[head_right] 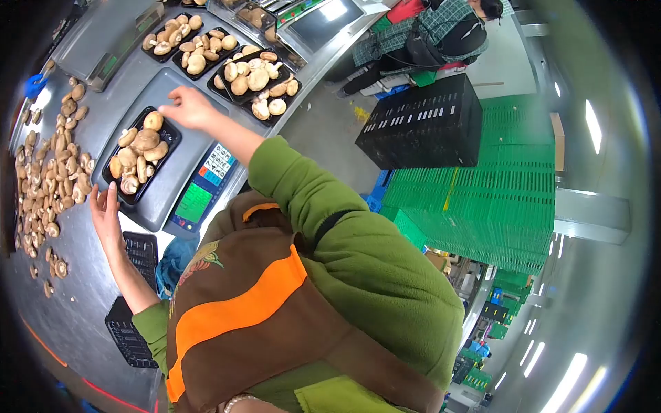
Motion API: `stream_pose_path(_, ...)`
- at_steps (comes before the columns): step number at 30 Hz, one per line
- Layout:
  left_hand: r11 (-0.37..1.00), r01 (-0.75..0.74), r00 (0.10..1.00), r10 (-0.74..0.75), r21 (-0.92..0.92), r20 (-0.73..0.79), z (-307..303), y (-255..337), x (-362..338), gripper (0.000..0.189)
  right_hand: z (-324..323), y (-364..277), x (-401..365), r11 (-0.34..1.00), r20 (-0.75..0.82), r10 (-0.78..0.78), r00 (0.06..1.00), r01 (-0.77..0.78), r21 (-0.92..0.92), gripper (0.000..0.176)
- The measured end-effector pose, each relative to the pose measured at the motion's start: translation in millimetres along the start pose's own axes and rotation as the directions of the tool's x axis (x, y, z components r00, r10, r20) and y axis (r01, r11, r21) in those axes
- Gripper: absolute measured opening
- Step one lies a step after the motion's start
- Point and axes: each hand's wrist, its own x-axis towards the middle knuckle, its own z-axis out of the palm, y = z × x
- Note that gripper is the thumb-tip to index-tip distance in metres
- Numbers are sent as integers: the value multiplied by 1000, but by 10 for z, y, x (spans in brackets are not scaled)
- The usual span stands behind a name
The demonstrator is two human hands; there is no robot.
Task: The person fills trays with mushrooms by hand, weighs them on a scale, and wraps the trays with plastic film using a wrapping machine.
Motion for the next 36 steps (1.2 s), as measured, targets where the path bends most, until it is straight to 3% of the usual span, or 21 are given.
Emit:
stream_pose_path(2,999,41,998,-42,20,36,71,-10,69,76,184,-17,94,996,11,-17,1000,18,-89,72)
stream_pose_path(4,983,173,985,-173,-64,7,213,175,65,72,346,-24,158,994,62,-3,998,10,-105,80)
stream_pose_path(8,985,170,984,-171,-24,-53,395,303,167,71,451,-44,203,997,74,-56,996,60,-57,79)
stream_pose_path(10,996,64,996,-67,-60,-56,473,278,325,69,311,-36,301,998,60,-61,996,62,-16,76)
stream_pose_path(14,995,50,998,-54,-81,-44,846,942,567,67,-284,-122,633,994,36,-106,994,107,-5,76)
stream_pose_path(17,995,-37,995,45,-91,91,1240,1201,1000,69,-769,-82,1005,994,-40,-111,993,111,-5,77)
stream_pose_path(20,992,-47,983,66,-115,171,1679,1276,1552,69,-1158,-6,1366,998,-111,-37,993,42,45,76)
stream_pose_path(22,978,41,976,4,-204,216,1949,1474,1727,70,-1258,198,1785,999,-137,-15,990,20,31,76)
stream_pose_path(27,970,97,991,-73,-221,115,2387,1367,2356,72,-1365,314,2520,991,-117,64,991,-50,121,72)
stream_pose_path(30,961,125,992,-117,-248,46,2562,1230,2610,70,-1308,387,2884,998,-158,39,987,-29,62,72)
stream_pose_path(36,936,222,975,-217,-274,50,2668,967,2804,72,-1161,725,3183,997,-153,53,987,-44,67,72)
